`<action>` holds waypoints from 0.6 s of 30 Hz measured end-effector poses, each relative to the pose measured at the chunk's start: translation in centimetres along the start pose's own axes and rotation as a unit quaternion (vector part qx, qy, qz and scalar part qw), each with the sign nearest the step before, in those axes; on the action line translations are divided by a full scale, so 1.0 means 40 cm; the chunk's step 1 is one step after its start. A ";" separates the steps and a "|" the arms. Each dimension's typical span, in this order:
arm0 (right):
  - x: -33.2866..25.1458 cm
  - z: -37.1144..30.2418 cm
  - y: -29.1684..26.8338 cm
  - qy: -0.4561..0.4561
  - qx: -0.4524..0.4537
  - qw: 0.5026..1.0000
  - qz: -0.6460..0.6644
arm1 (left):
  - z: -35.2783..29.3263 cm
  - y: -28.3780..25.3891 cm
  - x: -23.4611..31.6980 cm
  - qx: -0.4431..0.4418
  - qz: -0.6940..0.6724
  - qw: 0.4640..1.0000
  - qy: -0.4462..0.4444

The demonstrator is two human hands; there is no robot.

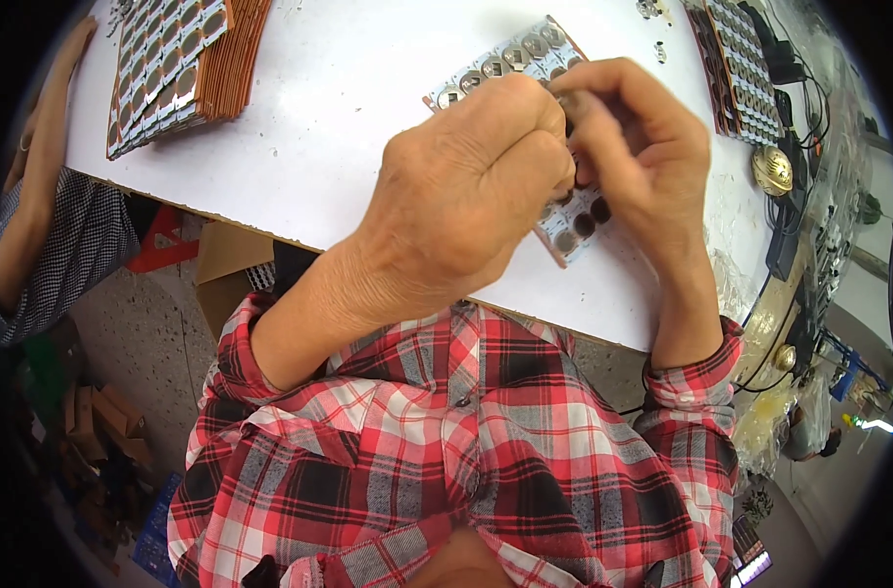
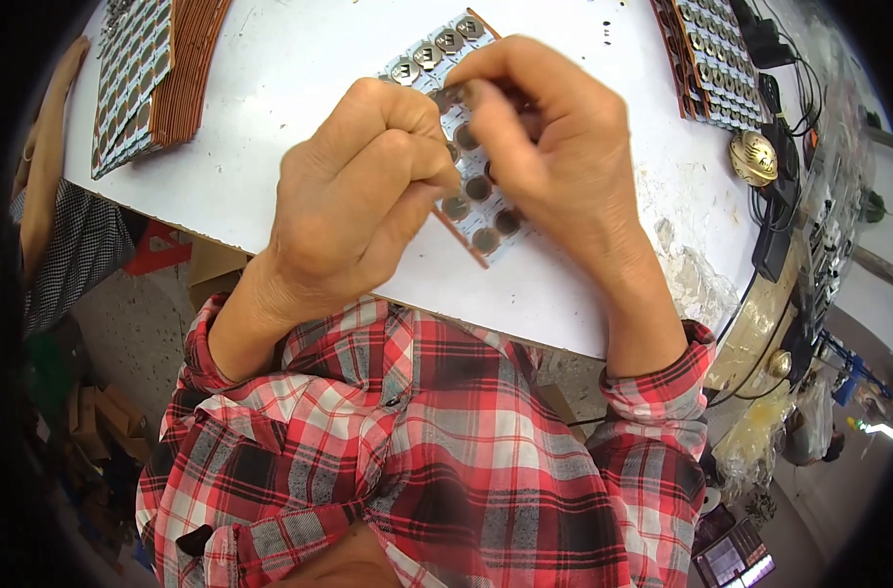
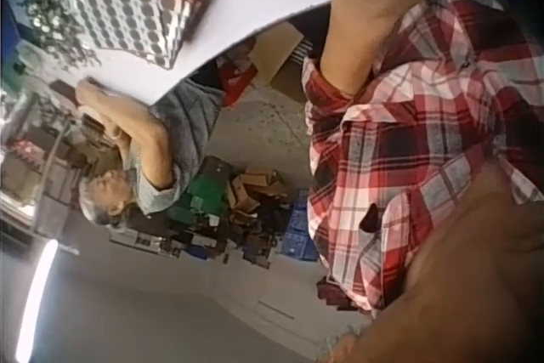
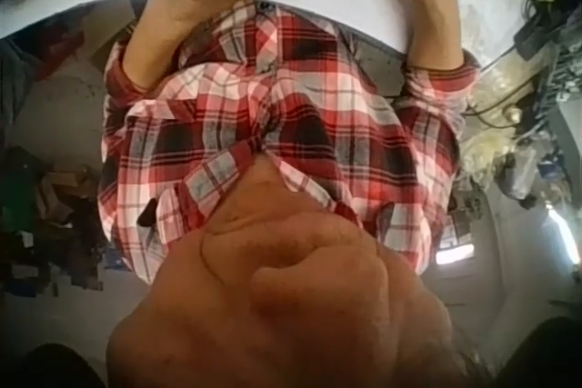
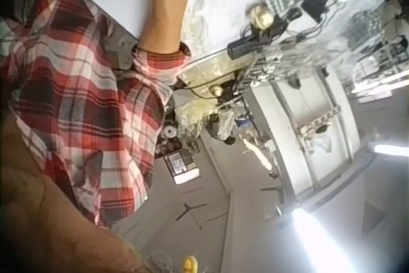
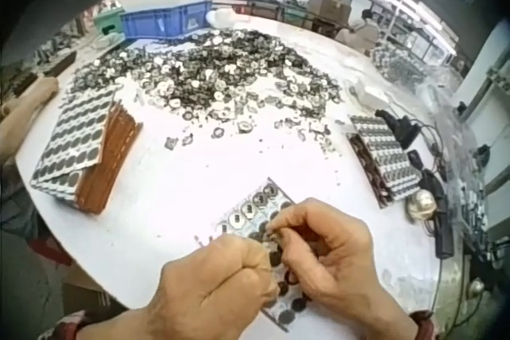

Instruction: Manually placing small metal washers or components into a perforated assembly tray at a workbench.

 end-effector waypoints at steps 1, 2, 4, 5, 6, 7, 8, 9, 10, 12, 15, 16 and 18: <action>-0.007 -0.001 -0.006 0.012 0.024 0.999 0.040 | -0.001 -0.003 0.002 0.006 -0.051 0.998 -0.023; 0.001 0.000 -0.015 0.036 0.034 0.995 0.088 | -0.002 -0.007 0.003 0.013 -0.100 0.994 -0.045; -0.004 0.002 -0.026 0.063 0.043 0.989 0.127 | -0.004 -0.019 -0.007 0.023 -0.135 0.984 -0.112; -0.009 0.001 -0.026 0.062 0.041 0.989 0.127 | -0.005 -0.027 -0.021 0.034 -0.131 0.982 -0.129; -0.013 0.000 -0.024 0.071 0.032 0.988 0.136 | -0.008 -0.033 -0.032 0.046 -0.127 0.980 -0.146; -0.015 -0.002 -0.021 0.081 0.023 0.986 0.145 | -0.013 -0.039 -0.029 0.045 -0.124 0.975 -0.178; -0.017 -0.004 -0.016 0.080 0.019 0.986 0.145 | -0.015 -0.042 -0.023 0.049 -0.122 0.975 -0.180; -0.019 -0.006 -0.009 0.064 0.014 0.990 0.128 | -0.021 -0.037 -0.026 0.054 -0.186 0.951 -0.239; -0.022 -0.007 -0.003 0.047 0.009 0.993 0.112 | -0.027 -0.030 -0.032 0.060 -0.249 0.920 -0.296; -0.024 -0.007 0.003 0.042 -0.002 0.993 0.111 | -0.027 -0.029 -0.028 0.065 -0.228 0.923 -0.303; -0.018 -0.007 0.006 0.051 -0.031 0.983 0.174 | -0.028 -0.025 -0.030 0.066 -0.217 0.918 -0.326; -0.017 -0.007 0.005 0.049 -0.033 0.980 0.190 | -0.029 -0.023 -0.034 0.064 -0.225 0.910 -0.344; -0.013 -0.007 0.007 0.048 -0.037 0.977 0.204 | -0.028 -0.024 -0.035 0.057 -0.231 0.904 -0.354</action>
Point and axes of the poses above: each hand's wrist, its own z-axis towards the middle knuckle, its own y-axis out of the palm, x = y × z, the point moved 4 cm from there along z, towards the middle knuckle, and after that the axes turned 3 degrees about x, right-handed, at the moved point
